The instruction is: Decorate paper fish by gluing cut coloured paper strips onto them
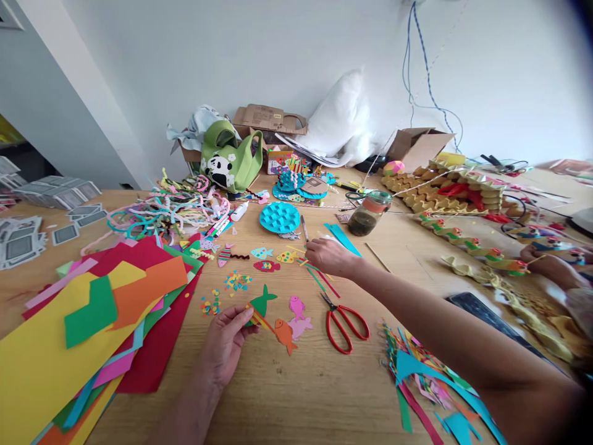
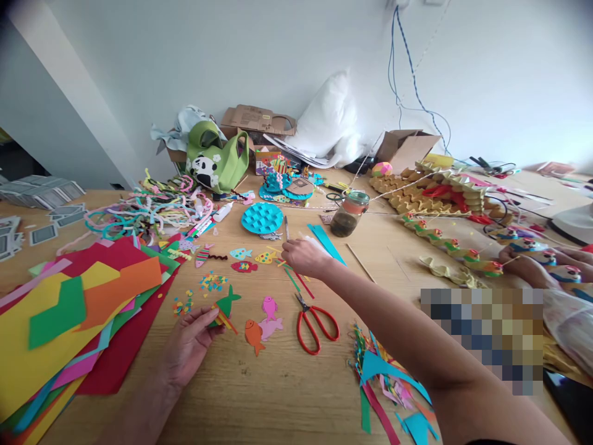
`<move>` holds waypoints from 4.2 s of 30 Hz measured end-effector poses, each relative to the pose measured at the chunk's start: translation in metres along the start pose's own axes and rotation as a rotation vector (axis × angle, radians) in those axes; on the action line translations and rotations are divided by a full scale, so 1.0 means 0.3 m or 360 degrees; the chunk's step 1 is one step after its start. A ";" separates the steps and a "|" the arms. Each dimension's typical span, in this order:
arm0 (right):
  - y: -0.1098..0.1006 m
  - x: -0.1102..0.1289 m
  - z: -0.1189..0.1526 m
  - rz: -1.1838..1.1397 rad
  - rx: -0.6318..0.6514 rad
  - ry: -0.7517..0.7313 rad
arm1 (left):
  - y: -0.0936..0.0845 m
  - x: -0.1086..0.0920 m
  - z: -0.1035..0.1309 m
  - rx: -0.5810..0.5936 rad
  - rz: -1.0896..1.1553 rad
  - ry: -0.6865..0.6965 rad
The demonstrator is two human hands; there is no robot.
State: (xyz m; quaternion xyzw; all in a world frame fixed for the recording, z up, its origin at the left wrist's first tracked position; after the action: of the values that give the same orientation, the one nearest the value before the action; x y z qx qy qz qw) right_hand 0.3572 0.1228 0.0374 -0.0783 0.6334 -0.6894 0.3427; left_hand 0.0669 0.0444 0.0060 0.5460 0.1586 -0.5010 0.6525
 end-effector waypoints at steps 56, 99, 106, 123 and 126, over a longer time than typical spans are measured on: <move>-0.214 0.286 0.169 -0.2937 -0.1051 0.0719 | 0.014 -0.024 0.020 0.0248 0.0042 0.0174; -0.135 0.638 0.119 -0.3032 -0.1244 0.0847 | 0.006 -0.004 0.006 0.0095 -0.0342 0.0344; -0.120 0.658 0.103 -0.3219 -0.1393 0.0942 | 0.018 0.001 0.014 0.0099 -0.0346 0.0359; -0.092 0.636 0.100 -0.3089 -0.1451 0.0997 | 0.042 -0.023 0.046 0.0488 -0.0075 0.0176; -0.085 0.646 0.092 -0.3061 -0.1251 0.0937 | 0.051 -0.013 0.052 0.0463 -0.0158 0.0216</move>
State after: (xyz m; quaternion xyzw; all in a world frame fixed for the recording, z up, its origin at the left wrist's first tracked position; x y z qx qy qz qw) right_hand 0.2166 -0.0116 0.0029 -0.4786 0.5409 -0.4098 -0.5572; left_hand 0.0725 0.0311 0.0229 0.6588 0.1548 -0.5123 0.5288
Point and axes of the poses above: each hand's wrist, its own z-axis away from the middle knuckle, its own y-axis out of the palm, x = y × z, the point moved 1 cm from there along -z, towards the middle knuckle, and after that the axes turned 7 degrees about x, right-handed, at the moved point
